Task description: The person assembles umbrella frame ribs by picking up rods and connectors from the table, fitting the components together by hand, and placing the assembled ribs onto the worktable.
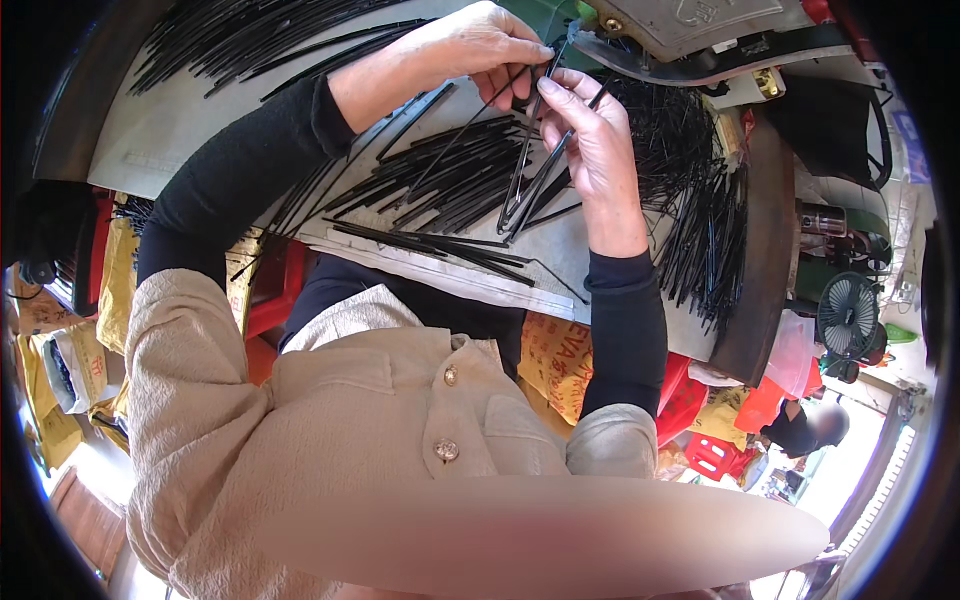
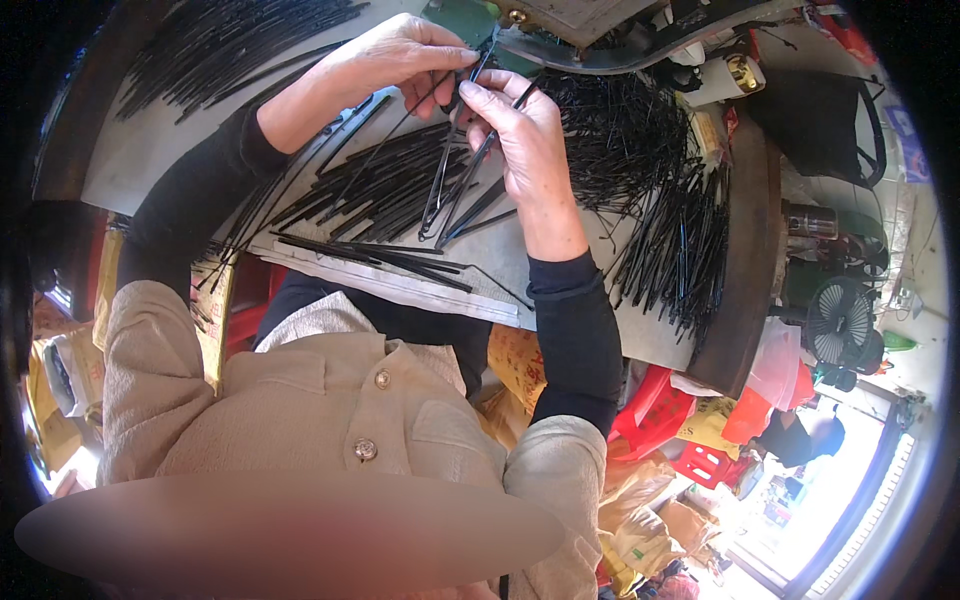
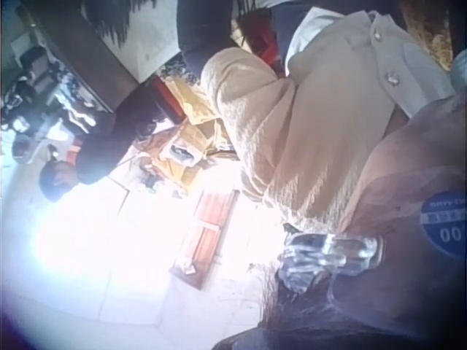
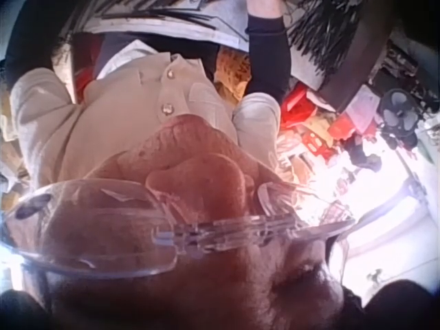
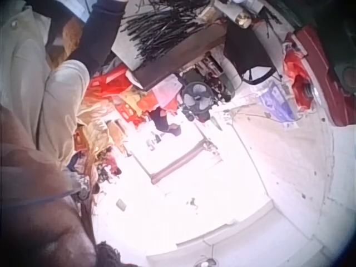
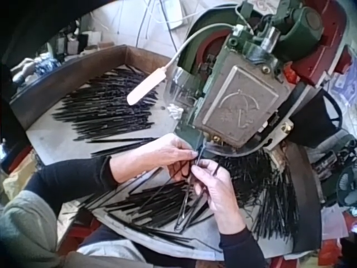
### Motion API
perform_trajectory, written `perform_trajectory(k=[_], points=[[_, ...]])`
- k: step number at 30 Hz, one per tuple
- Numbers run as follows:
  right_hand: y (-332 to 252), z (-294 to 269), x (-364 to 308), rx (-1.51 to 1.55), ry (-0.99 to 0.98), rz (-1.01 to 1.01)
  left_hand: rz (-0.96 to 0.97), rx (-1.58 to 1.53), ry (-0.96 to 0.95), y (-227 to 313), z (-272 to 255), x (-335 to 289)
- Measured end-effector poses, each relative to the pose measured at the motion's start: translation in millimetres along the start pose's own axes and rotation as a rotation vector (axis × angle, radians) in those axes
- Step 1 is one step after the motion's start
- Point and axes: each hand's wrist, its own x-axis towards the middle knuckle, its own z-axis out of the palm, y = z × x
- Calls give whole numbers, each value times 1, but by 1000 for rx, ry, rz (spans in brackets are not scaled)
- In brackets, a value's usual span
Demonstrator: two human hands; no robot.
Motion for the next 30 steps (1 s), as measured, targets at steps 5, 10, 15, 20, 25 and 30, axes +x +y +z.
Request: perform_trajectory(k=[5, 10, 15, 20, 25, 30], points=[[1, 1, 4, 0, 17, -16, 7, 33, -4, -1, -3, 3], [2, 0, 5, -45, 26, 43, -21, 48, 22, -4, -1, 6], [4, -2, 4, 72, 4, 73, -23, 23, 12, -3, -1, 6], [8, 3, 2, 159, -15, 95, -70, 38, -25, 0, -5, 5], [10, 14, 0, 217, -10, 75, 7, 83, -1, 11, -6, -1], [-2, -1, -14, 109, 52, 138, 99, 325, -6, 27, -11, -18]])
